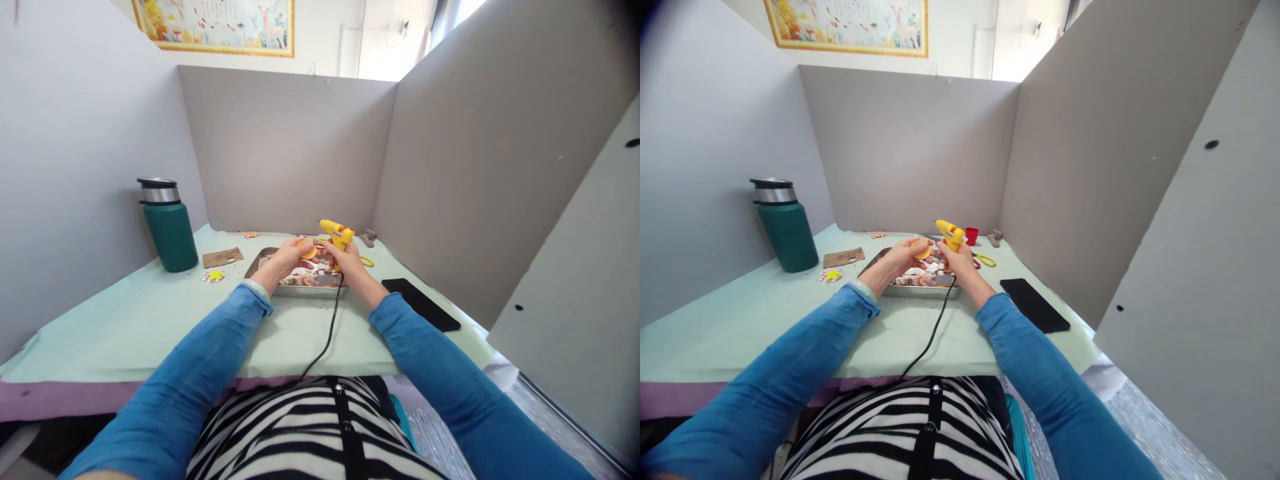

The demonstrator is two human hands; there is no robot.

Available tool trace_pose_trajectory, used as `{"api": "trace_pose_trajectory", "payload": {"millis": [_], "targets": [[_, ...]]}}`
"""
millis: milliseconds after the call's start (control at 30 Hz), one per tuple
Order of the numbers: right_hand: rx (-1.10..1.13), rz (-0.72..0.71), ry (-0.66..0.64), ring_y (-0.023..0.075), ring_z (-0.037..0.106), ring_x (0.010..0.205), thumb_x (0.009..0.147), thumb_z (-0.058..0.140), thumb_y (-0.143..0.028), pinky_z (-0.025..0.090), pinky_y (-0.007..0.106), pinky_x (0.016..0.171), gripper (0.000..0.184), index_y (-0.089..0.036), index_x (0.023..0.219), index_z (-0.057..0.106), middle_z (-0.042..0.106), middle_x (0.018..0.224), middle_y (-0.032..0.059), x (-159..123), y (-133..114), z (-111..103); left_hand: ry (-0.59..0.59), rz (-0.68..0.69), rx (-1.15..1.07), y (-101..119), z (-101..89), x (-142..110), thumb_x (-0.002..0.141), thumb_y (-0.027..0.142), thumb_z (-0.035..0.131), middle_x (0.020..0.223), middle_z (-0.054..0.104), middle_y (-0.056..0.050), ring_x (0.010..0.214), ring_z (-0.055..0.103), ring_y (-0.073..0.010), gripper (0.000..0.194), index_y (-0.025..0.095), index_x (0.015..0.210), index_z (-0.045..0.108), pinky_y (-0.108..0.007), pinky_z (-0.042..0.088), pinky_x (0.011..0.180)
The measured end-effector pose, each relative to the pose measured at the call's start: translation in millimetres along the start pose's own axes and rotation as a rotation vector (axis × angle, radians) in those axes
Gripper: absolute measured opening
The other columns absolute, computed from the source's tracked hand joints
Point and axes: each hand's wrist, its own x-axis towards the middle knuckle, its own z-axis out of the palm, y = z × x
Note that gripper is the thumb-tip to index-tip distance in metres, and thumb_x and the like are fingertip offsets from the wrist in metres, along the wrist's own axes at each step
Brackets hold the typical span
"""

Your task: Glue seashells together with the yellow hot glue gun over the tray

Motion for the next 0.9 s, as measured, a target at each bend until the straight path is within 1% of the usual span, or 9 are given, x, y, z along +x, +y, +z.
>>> {"api": "trace_pose_trajectory", "payload": {"millis": [167, 267, 367, 467, 667, 833, 900], "targets": [[0.013, 0.004, -0.001, 0.0101, 0.043, 0.046, 0.071, 0.073, -0.049, 0.038, 0.024, 0.04, 0.033, -0.021, 0.082, 0.058, 0.053, 0.058, -0.0027, 1.6, 2.5, -0.3, 0.062, -0.043, 0.005, 5.7, 5.6, -3.1, 0.088, 0.036, 0.067, 0.066, 0.067, -0.006, 0.053, 0.064, -0.0129, 0.027, 0.009, 0.09, 0.063, -0.023, 0.052, 0.051], [0.013, 0.005, 0.008, 0.0095, 0.043, 0.046, 0.071, 0.073, -0.047, 0.038, 0.024, 0.04, 0.032, -0.021, 0.082, 0.058, 0.054, 0.06, -0.0023, 1.7, 3.1, -0.1, 0.114, -0.049, 0.026, 8.0, 7.6, -4.1, 0.091, 0.032, 0.064, 0.064, 0.066, -0.006, 0.05, 0.062, -0.0115, 0.023, 0.009, 0.088, 0.062, -0.022, 0.051, 0.05], [0.017, 0.0, 0.004, 0.0085, 0.043, 0.046, 0.071, 0.073, -0.046, 0.038, 0.023, 0.039, 0.031, -0.021, 0.082, 0.057, 0.057, 0.064, -0.0018, 1.4, 2.6, 0.1, 0.139, -0.033, 0.046, 7.7, 7.1, -3.4, 0.09, 0.031, 0.065, 0.063, 0.066, -0.005, 0.048, 0.061, -0.0111, 0.022, 0.01, 0.087, 0.06, -0.022, 0.051, 0.05], [0.015, -0.004, -0.002, 0.0083, 0.044, 0.047, 0.072, 0.073, -0.046, 0.038, 0.023, 0.039, 0.031, -0.021, 0.081, 0.057, 0.058, 0.067, -0.0013, 1.2, 1.8, 0.3, 0.149, -0.017, 0.066, 6.0, 6.0, -2.5, 0.088, 0.035, 0.068, 0.062, 0.065, -0.005, 0.048, 0.061, -0.0112, 0.026, 0.011, 0.086, 0.059, -0.023, 0.052, 0.051], [0.003, -0.002, -0.004, 0.009, 0.044, 0.046, 0.072, 0.073, -0.045, 0.038, 0.024, 0.041, 0.03, -0.021, 0.08, 0.057, 0.055, 0.063, -0.0021, 0.8, 0.5, 0.3, 0.088, 0.037, 0.131, 2.3, 7.1, -1.1, 0.087, 0.039, 0.067, 0.066, 0.066, -0.003, 0.051, 0.062, -0.0116, 0.029, 0.012, 0.086, 0.058, -0.025, 0.054, 0.054], [0.006, -0.012, -0.019, 0.0096, 0.044, 0.046, 0.072, 0.073, -0.044, 0.038, 0.025, 0.041, 0.029, -0.021, 0.082, 0.059, 0.056, 0.063, -0.0013, -0.9, -1.4, 0.2, -0.061, 0.055, 0.211, -0.6, 7.3, -1.0, 0.086, 0.041, 0.068, 0.071, 0.065, -0.004, 0.057, 0.065, -0.0137, 0.031, 0.011, 0.087, 0.06, -0.026, 0.055, 0.055], [0.007, -0.021, -0.033, 0.0098, 0.044, 0.046, 0.072, 0.073, -0.042, 0.037, 0.025, 0.041, 0.027, -0.021, 0.081, 0.059, 0.056, 0.062, -0.0011, -1.5, -2.2, 0.4, -0.086, 0.051, 0.209, -0.9, 7.4, -2.1, 0.083, 0.04, 0.072, 0.075, 0.066, -0.005, 0.061, 0.066, -0.0141, 0.032, 0.011, 0.091, 0.06, -0.027, 0.056, 0.056]]}}
